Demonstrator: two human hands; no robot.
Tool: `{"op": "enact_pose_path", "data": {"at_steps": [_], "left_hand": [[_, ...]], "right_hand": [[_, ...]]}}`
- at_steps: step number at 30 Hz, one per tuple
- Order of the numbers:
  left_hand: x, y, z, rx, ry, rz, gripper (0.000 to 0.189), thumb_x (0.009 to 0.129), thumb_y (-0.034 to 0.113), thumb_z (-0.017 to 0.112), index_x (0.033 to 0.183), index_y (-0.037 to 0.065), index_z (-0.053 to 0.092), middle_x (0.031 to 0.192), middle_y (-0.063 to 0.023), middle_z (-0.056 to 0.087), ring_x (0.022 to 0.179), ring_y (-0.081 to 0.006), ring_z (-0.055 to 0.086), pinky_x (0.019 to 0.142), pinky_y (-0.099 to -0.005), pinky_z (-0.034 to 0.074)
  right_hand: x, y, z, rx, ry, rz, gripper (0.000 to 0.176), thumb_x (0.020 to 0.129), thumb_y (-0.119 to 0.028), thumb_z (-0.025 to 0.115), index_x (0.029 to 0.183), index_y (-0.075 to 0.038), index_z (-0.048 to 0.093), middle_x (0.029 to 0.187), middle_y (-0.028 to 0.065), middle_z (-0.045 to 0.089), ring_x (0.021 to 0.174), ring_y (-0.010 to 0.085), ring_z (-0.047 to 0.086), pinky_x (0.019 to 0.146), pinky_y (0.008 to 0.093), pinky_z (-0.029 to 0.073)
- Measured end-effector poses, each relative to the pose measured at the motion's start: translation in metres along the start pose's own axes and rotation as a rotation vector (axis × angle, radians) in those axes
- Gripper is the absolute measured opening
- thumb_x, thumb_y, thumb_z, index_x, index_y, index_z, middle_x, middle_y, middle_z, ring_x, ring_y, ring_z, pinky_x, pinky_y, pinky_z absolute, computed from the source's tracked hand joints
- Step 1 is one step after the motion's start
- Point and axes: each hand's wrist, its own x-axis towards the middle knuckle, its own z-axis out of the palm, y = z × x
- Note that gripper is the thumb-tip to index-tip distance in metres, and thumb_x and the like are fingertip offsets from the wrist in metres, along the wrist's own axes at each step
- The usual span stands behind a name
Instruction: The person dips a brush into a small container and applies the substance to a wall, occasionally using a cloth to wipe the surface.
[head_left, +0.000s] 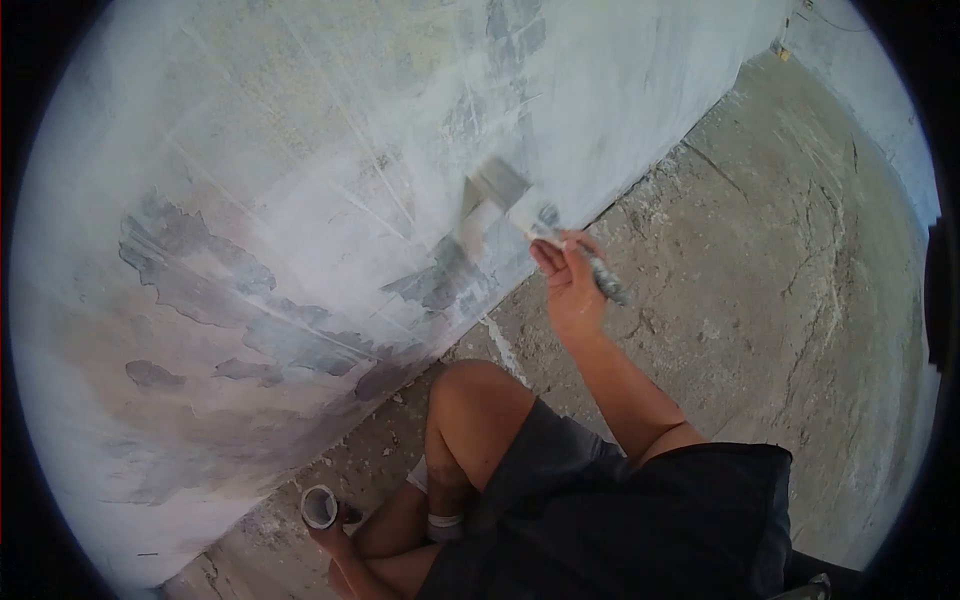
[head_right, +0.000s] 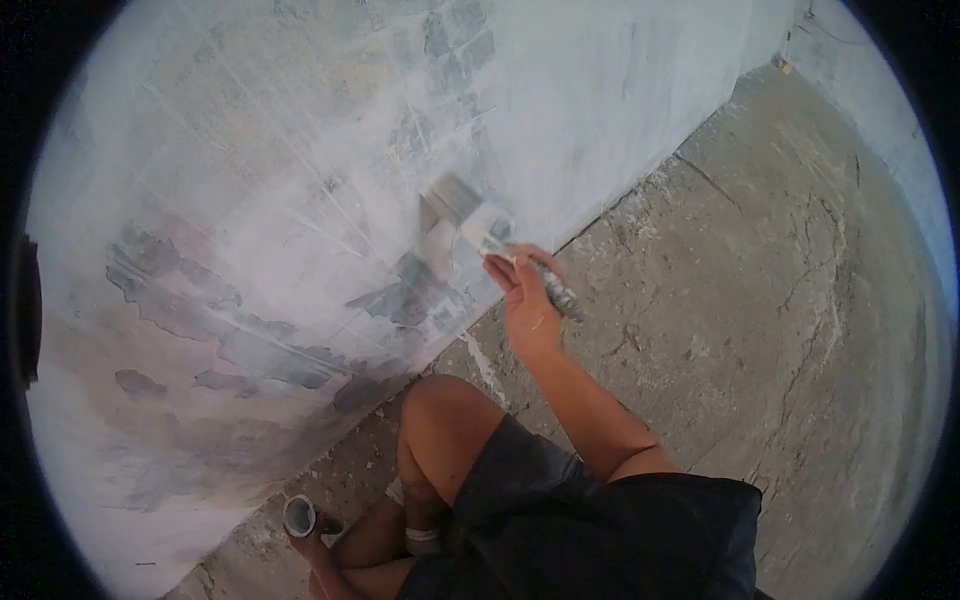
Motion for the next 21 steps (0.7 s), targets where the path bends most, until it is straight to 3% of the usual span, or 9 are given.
{"op": "enact_pose_path", "data": {"at_steps": [4,9,15,21], "left_hand": [[0.0,0.002,-0.002,-0.048,-0.031,-0.012,0.08,0.057,0.011,0.091,0.127,-0.002,0.055,0.117,-0.0125,0.065,0.105,-0.0257,0.062,0.095,-0.0382,0.047],[-0.002,0.003,-0.003,-0.038,-0.017,0.007,0.079,0.058,0.011,0.091,0.127,-0.002,0.055,0.117,-0.012,0.065,0.104,-0.0251,0.062,0.094,-0.0373,0.047],[-0.006,0.02,0.001,-0.049,-0.004,0.042,0.079,0.058,0.012,0.092,0.126,-0.001,0.054,0.117,-0.0116,0.064,0.104,-0.0247,0.061,0.095,-0.0363,0.046],[-0.001,0.006,-0.004,0.019,-0.003,0.022,0.081,0.058,0.014,0.093,0.127,-0.001,0.054,0.117,-0.0122,0.064,0.104,-0.0249,0.061,0.095,-0.0367,0.047]], "right_hand": [[-0.052,0.064,-0.072,-0.244,0.257,0.246,0.021,0.099,-0.015,0.056,0.116,-0.003,0.054,0.109,0.0173,0.065,0.101,0.0304,0.068,0.096,0.0438,0.054],[-0.109,0.104,-0.174,-0.423,0.323,0.395,0.025,0.098,-0.016,0.059,0.118,-0.001,0.054,0.111,0.0197,0.064,0.102,0.0299,0.067,0.094,0.042,0.056],[-0.099,0.108,-0.151,-0.437,0.334,0.416,0.025,0.098,-0.015,0.058,0.117,0.001,0.054,0.108,0.0196,0.065,0.102,0.0289,0.067,0.094,0.0411,0.056],[-0.048,0.04,-0.034,-0.3,0.179,0.214,0.023,0.098,-0.014,0.058,0.116,0.0,0.055,0.107,0.0177,0.066,0.1,0.0284,0.068,0.091,0.0418,0.056]]}}
